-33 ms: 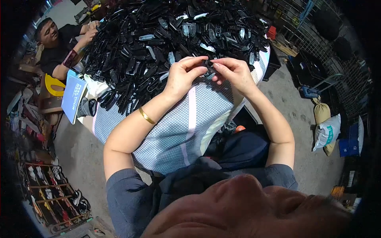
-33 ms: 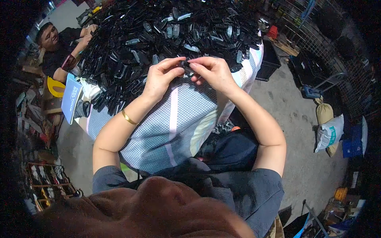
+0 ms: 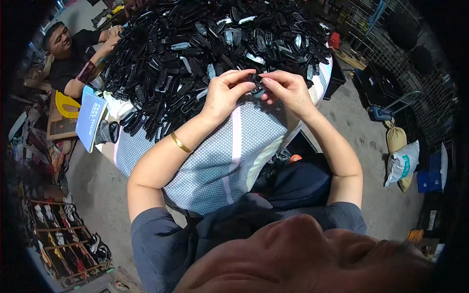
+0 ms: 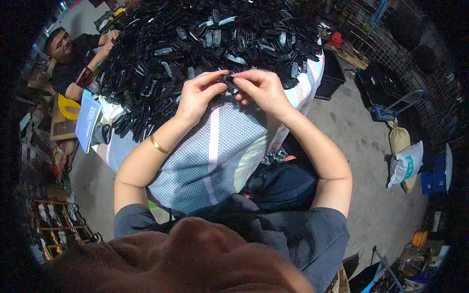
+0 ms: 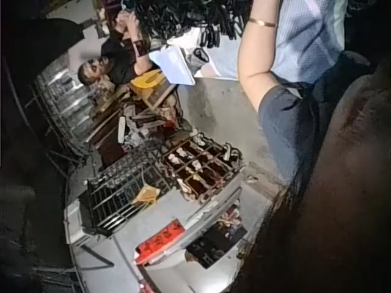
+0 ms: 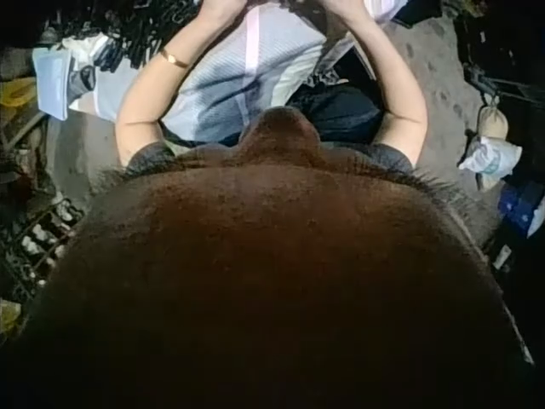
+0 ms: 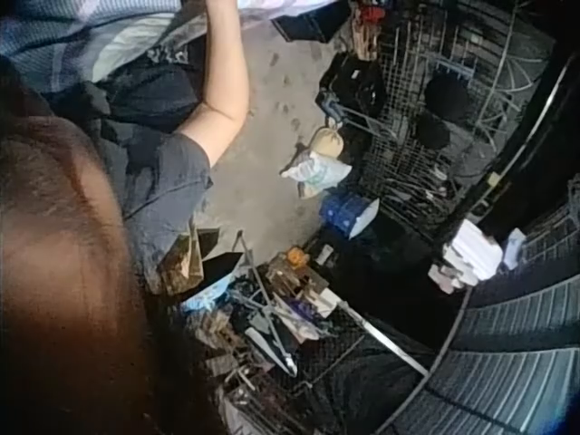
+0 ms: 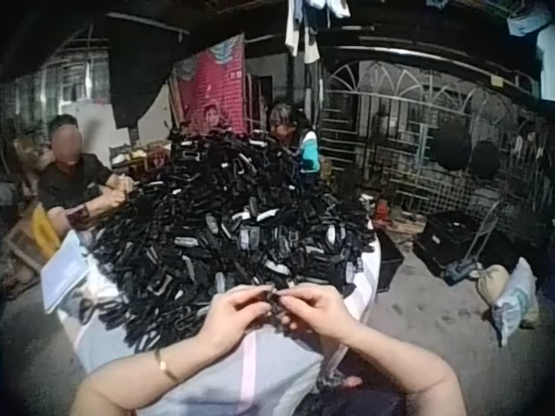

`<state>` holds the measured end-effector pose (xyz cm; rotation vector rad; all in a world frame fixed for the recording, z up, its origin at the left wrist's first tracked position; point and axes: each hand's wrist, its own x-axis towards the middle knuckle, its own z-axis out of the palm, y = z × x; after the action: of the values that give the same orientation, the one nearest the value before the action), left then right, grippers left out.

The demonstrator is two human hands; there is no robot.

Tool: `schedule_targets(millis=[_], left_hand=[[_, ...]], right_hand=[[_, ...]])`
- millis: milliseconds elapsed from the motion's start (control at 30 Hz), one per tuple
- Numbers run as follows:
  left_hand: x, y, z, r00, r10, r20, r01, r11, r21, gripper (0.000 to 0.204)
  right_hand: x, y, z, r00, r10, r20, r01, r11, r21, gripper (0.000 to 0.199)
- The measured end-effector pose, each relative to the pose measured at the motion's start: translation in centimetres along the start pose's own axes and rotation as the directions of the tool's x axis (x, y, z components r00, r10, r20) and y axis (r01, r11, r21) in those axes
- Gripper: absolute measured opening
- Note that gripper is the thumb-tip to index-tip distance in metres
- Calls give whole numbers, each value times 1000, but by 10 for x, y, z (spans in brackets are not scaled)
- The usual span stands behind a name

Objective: Sorting through a large pile of small black plastic components on a table in a workshop setting.

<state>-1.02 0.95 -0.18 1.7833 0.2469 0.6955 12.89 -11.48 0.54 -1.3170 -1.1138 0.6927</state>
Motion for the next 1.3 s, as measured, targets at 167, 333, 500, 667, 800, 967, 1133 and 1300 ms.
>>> schedule_targets(millis=[167,333,500,667,800,967,1133,1300], left_hand=[[-3,-1,10,989,-148,4,138,912,-387,35],[0,3,1,979,-183,95,206,843,-497,29],[1,1,-4,982,-84,172,150,895,-420,27],[0,0,-3,981,-67,180,140,893,-428,27],[6,2,-2,926,-70,372,148,972,-184,30],[2,-16,13,901,261,345,-425,689,587,36],[-1,-24,16,865,305,398,-500,452,739,30],[-10,-10,16,897,165,410,-427,560,709,28]], right_hand=[[-1,15,14,935,-337,-106,285,897,-339,16],[2,17,12,968,-241,-67,201,909,-365,30],[-4,8,12,987,-127,97,156,905,-397,23],[-9,1,14,927,-370,69,338,738,-584,28],[-7,-21,-26,917,153,367,129,760,-637,31],[-25,-32,-34,631,349,693,321,695,-643,28],[-18,-27,-37,794,164,585,243,796,-554,25],[-4,9,-28,890,-217,402,455,502,-736,34]])
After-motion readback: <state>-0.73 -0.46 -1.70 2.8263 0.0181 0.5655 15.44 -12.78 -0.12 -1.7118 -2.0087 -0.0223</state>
